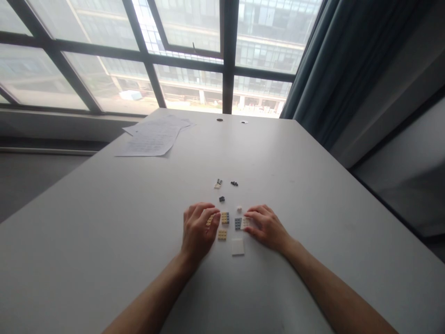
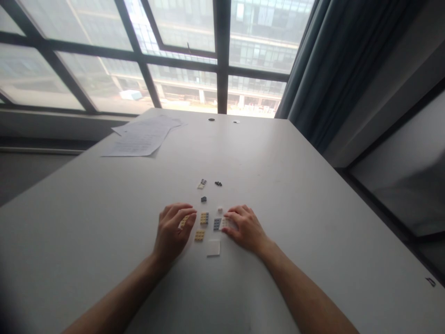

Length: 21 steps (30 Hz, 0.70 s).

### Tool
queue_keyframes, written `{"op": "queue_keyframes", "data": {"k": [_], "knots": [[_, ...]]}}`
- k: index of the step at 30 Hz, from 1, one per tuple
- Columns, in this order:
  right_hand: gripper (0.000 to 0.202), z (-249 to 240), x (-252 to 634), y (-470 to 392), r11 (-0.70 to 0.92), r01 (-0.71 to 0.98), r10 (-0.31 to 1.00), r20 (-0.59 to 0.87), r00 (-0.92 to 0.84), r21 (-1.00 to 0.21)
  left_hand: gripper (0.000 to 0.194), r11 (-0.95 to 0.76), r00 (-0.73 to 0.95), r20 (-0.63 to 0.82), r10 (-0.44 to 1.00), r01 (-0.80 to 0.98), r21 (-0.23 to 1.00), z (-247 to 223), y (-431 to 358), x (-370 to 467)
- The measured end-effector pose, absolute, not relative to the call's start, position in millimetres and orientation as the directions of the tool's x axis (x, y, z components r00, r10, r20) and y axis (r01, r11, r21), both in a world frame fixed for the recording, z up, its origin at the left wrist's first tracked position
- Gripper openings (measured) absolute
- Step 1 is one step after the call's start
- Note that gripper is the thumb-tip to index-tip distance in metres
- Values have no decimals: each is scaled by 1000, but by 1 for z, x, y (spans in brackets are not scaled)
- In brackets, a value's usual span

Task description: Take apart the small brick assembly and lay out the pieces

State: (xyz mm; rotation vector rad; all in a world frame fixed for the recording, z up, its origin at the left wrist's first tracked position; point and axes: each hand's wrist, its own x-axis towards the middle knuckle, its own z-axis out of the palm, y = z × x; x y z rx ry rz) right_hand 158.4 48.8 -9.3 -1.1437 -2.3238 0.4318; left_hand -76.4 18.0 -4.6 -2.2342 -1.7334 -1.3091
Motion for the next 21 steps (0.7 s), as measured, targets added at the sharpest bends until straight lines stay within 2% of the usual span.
{"op": "queue_keyframes", "data": {"k": [5, 10, 16, 18, 21], "knots": [[25, -13, 158, 50, 574, 624, 818, 338, -465, -530, 15, -281, -21, 513, 858, 817, 504, 0, 33, -79], [21, -15, 158, 50, 562, 625, 827, 365, -427, -543, 24, -240, 85, 364, 928, 881, 408, 5, 72, -79], [19, -13, 160, 50, 549, 599, 836, 392, -385, -583, 11, -242, 103, 356, 929, 896, 373, 1, 91, -76], [19, -10, 159, 50, 526, 560, 850, 407, -333, -640, 10, -277, 131, 374, 918, 887, 370, 6, 82, -72], [23, -5, 155, 48, 390, 379, 919, 330, -216, -839, 11, -412, 231, 426, 874, 818, 401, 18, 54, -59]]}}
